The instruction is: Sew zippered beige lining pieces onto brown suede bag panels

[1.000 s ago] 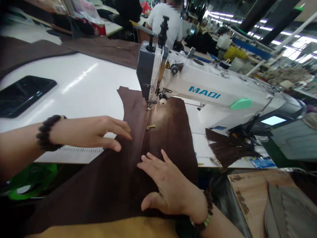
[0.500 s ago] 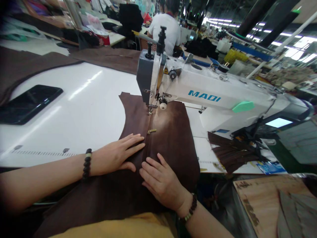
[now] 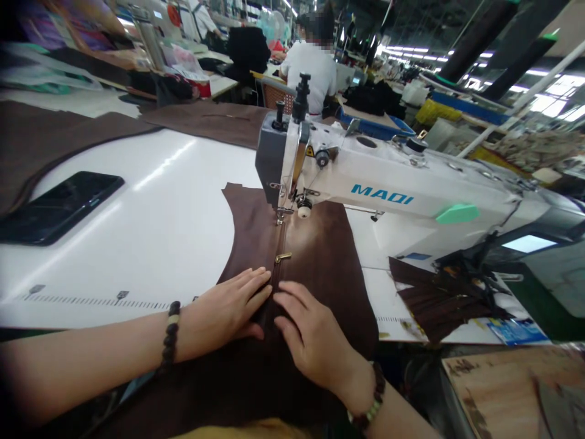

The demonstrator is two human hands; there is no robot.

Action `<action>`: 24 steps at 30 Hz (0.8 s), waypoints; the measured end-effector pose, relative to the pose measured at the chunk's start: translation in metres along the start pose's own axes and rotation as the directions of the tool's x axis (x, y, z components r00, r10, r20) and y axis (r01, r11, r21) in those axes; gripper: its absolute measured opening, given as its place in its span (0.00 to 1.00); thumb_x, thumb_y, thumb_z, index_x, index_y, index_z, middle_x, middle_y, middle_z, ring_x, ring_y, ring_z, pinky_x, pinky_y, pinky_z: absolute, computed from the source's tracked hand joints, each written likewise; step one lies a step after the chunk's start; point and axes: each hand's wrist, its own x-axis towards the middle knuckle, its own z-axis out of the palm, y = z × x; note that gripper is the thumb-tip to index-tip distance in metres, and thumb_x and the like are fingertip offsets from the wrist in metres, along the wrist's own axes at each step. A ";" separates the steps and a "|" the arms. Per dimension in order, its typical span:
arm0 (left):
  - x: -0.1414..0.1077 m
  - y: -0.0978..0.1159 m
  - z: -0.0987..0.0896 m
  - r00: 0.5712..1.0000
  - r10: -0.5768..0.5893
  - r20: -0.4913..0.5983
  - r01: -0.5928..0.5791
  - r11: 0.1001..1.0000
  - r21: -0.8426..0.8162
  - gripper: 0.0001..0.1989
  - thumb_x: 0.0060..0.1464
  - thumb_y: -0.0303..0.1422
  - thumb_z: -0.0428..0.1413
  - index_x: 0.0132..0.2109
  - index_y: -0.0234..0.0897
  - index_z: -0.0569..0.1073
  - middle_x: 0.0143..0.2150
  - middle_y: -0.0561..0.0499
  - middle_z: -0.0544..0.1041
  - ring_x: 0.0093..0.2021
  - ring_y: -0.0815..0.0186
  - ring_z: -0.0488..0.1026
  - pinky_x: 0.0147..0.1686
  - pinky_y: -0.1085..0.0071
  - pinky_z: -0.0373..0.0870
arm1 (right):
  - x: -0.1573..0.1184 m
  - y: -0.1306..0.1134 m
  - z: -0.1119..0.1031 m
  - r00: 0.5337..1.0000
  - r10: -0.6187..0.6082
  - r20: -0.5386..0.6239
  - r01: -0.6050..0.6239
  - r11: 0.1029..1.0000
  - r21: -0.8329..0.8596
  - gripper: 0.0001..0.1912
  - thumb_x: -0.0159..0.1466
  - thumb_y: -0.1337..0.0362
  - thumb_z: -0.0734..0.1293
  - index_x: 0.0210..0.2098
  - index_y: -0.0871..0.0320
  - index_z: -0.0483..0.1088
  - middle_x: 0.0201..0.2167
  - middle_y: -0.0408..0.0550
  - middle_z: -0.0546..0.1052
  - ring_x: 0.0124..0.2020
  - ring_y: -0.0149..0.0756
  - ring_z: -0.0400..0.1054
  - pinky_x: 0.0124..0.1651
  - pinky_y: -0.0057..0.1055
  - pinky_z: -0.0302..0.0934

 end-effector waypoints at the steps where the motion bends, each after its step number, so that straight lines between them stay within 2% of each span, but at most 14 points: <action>1: 0.000 0.000 0.001 1.000 -0.004 -0.005 0.004 1.000 -0.006 0.35 0.44 0.50 0.57 0.47 0.21 0.69 0.50 0.32 0.68 0.53 0.48 0.64 0.51 0.58 0.62 | 0.009 0.003 0.001 0.998 0.060 -0.030 -0.061 0.997 -0.047 0.18 0.63 0.67 0.56 0.51 0.64 0.61 0.56 0.56 0.60 0.57 0.36 0.55 0.57 0.36 0.56; 3: 0.000 -0.001 0.001 1.000 -0.013 -0.013 0.013 1.000 -0.012 0.36 0.42 0.50 0.58 0.47 0.21 0.69 0.49 0.31 0.68 0.52 0.48 0.65 0.51 0.58 0.62 | 0.026 0.010 0.005 0.990 0.118 -0.080 -0.130 0.977 -0.166 0.20 0.62 0.66 0.57 0.53 0.65 0.59 0.60 0.57 0.55 0.59 0.41 0.52 0.59 0.44 0.53; 5: -0.001 -0.002 0.001 1.000 -0.019 -0.018 0.019 1.000 -0.006 0.36 0.40 0.51 0.59 0.47 0.21 0.69 0.49 0.32 0.68 0.51 0.49 0.65 0.51 0.58 0.61 | 0.037 0.018 0.011 0.992 0.114 -0.059 -0.125 0.962 -0.242 0.21 0.63 0.65 0.57 0.55 0.64 0.58 0.59 0.56 0.57 0.59 0.44 0.51 0.59 0.51 0.49; 7: 0.000 -0.002 0.000 1.000 -0.019 -0.021 0.019 1.000 0.003 0.36 0.40 0.51 0.59 0.47 0.22 0.69 0.49 0.33 0.69 0.51 0.49 0.65 0.51 0.59 0.61 | 0.040 0.025 0.015 0.996 0.093 -0.005 -0.091 0.962 -0.258 0.21 0.63 0.65 0.56 0.55 0.63 0.57 0.57 0.54 0.60 0.59 0.43 0.51 0.60 0.55 0.45; 15: 0.006 0.000 0.002 0.999 -0.032 -0.026 0.033 0.999 0.032 0.41 0.37 0.54 0.58 0.47 0.20 0.68 0.48 0.32 0.70 0.49 0.51 0.67 0.50 0.61 0.61 | 0.034 0.036 0.010 0.995 0.038 0.089 -0.012 0.962 -0.274 0.21 0.64 0.65 0.55 0.56 0.63 0.57 0.56 0.54 0.62 0.60 0.41 0.51 0.59 0.55 0.46; 20: 0.001 -0.003 0.009 0.996 -0.085 -0.026 0.083 0.995 -0.063 0.44 0.39 0.56 0.56 0.53 0.22 0.64 0.55 0.32 0.64 0.56 0.48 0.60 0.54 0.57 0.58 | 0.035 0.036 0.010 0.995 0.037 0.093 -0.009 0.959 -0.284 0.21 0.64 0.64 0.55 0.56 0.63 0.58 0.56 0.54 0.62 0.60 0.41 0.51 0.59 0.55 0.46; 24: -0.003 -0.003 0.015 0.996 -0.086 -0.019 0.085 0.995 -0.053 0.43 0.43 0.56 0.53 0.53 0.21 0.64 0.57 0.31 0.62 0.58 0.48 0.58 0.54 0.56 0.58 | 0.036 0.035 0.011 0.994 0.037 0.104 -0.004 0.955 -0.298 0.21 0.65 0.64 0.54 0.56 0.64 0.58 0.56 0.55 0.62 0.60 0.42 0.51 0.59 0.56 0.46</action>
